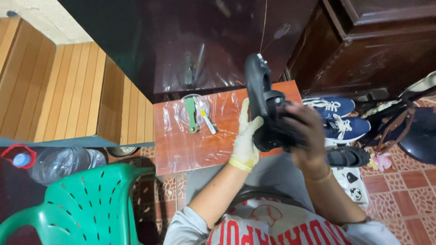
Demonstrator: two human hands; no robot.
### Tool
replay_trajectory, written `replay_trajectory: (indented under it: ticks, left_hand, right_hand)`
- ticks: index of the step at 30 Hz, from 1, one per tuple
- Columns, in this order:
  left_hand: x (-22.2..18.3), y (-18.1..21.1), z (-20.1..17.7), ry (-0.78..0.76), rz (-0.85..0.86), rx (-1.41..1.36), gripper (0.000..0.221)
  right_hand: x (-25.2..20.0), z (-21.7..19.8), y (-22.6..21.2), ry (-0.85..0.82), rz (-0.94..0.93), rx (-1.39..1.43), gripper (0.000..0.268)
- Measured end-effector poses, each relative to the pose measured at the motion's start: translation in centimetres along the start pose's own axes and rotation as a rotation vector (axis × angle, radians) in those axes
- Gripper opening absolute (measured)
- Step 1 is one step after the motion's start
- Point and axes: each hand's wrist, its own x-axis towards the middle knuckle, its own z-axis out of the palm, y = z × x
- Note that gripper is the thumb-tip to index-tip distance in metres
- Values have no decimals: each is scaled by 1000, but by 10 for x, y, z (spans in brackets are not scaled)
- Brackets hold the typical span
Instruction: Buffing and polishing a black shoe using a brush and a cloth on a repair bench.
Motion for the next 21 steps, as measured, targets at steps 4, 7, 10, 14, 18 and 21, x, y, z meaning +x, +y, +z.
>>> replay_trajectory:
  ticks: [4, 7, 10, 14, 18, 21]
  left_hand:
    - [2, 8, 9, 75, 14, 87, 71]
    - [3, 20, 15, 155, 43, 143, 66]
    - [-5, 32, 15, 254, 58, 210, 62]
    - [4, 43, 27, 340, 83, 321, 56]
    - [10, 12, -12, 214, 92, -117, 65]
    - [19, -7, -32, 226, 37, -105, 64]
  right_hand:
    - [-7, 26, -8, -689, 27, -168, 62]
    - [-12, 31, -9, -686, -68, -276, 61]
    - [-24, 26, -2, -674, -112, -113, 52]
    - [-51, 18, -3, -665, -184, 145, 33]
    - [-66, 3, 15, -696, 2, 326, 44]
    - [-52, -1, 7, -435, 278, 438, 68]
